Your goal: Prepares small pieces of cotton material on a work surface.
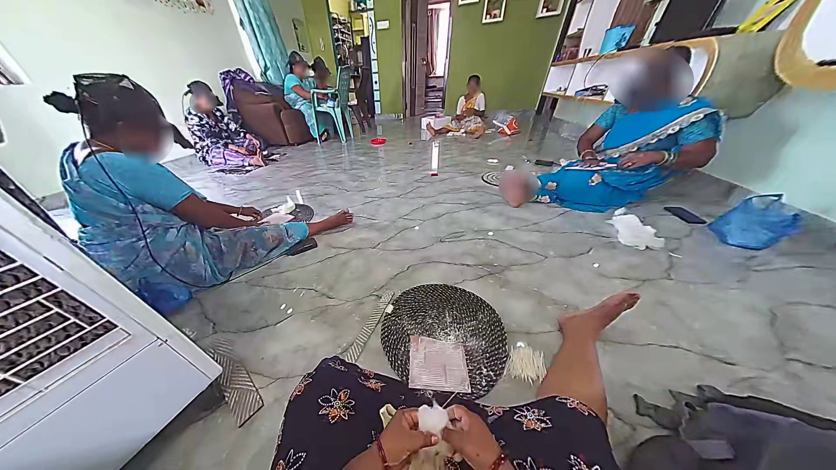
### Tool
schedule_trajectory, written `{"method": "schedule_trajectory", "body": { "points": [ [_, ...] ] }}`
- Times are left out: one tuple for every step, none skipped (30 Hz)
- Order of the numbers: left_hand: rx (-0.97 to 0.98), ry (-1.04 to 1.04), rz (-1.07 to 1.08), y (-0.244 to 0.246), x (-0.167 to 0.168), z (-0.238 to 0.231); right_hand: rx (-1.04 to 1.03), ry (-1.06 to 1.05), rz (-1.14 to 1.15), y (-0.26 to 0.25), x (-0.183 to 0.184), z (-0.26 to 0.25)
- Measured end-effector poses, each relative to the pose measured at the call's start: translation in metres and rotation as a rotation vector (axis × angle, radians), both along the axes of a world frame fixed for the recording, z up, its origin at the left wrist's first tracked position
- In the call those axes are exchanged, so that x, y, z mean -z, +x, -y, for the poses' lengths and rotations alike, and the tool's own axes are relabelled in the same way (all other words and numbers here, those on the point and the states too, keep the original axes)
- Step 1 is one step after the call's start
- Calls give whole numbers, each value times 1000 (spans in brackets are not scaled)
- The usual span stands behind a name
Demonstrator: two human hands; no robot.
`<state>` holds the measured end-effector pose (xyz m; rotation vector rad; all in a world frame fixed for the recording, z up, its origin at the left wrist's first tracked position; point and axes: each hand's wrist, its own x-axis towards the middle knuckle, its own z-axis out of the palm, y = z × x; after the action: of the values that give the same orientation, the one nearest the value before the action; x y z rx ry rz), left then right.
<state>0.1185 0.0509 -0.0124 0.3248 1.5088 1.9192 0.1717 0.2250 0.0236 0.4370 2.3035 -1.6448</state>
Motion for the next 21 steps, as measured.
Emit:
{"method": "schedule_trajectory", "body": {
  "points": [
    [6, -5, 1, 1, -1, 0, 1, -4, 2, 1, 0, 0],
    [10, -2, 1, 2, -2, 0, 0, -5, 7, 2, -1, 0],
    [15, 13, 1, 1, -2, 0, -4, 1, 8, 1, -2, 0],
    [23, 37, 2, 0, -1, 1, -8, 10, 2, 0, -2, -1],
    [30, 70, 5, -1, 1, 1, -8, 14, -3, 1, -3, -1],
    [37, 104, 12, -1, 2, 2, -8, 17, -9, 0, -3, -1],
    [37, 133, 25, 0, 2, 3, -10, 23, -13, 1, -3, -2],
    [34, 158, 40, 1, 2, 3, -17, 37, -15, 1, -3, -2],
    [28, 177, 50, 2, 1, 2, -27, 59, -13, 1, -4, -3],
    [18, 188, 56, 3, 1, 1, -37, 88, -8, 0, -6, -2],
    [7, 195, 63, 3, 1, 1, -46, 124, -4, 0, -7, -1],
    [-1, 193, 71, 2, 2, 0, -56, 157, 5, -1, -9, 0],
    [-11, 180, 76, 2, 1, 0, -57, 184, 14, -1, -10, 3],
    [-20, 152, 76, 3, 1, 0, -59, 209, 25, -1, -11, 5],
    [-31, 119, 75, 3, 0, -1, -62, 225, 33, -1, -13, 7],
    [-39, 89, 76, 2, 0, -2, -66, 233, 39, -1, -13, 7],
    [-45, 65, 76, 3, 0, -2, -67, 235, 41, -1, -14, 8],
    [-51, 48, 77, 3, -1, -3, -66, 232, 38, -1, -14, 7],
    [-57, 37, 77, 2, -1, -3, -67, 225, 32, -1, -14, 7],
    [-59, 34, 76, 1, -2, -4, -66, 211, 25, -2, -14, 5],
    [-58, 33, 83, 1, -3, -3, -62, 186, 15, -2, -12, 5]
  ]
}}
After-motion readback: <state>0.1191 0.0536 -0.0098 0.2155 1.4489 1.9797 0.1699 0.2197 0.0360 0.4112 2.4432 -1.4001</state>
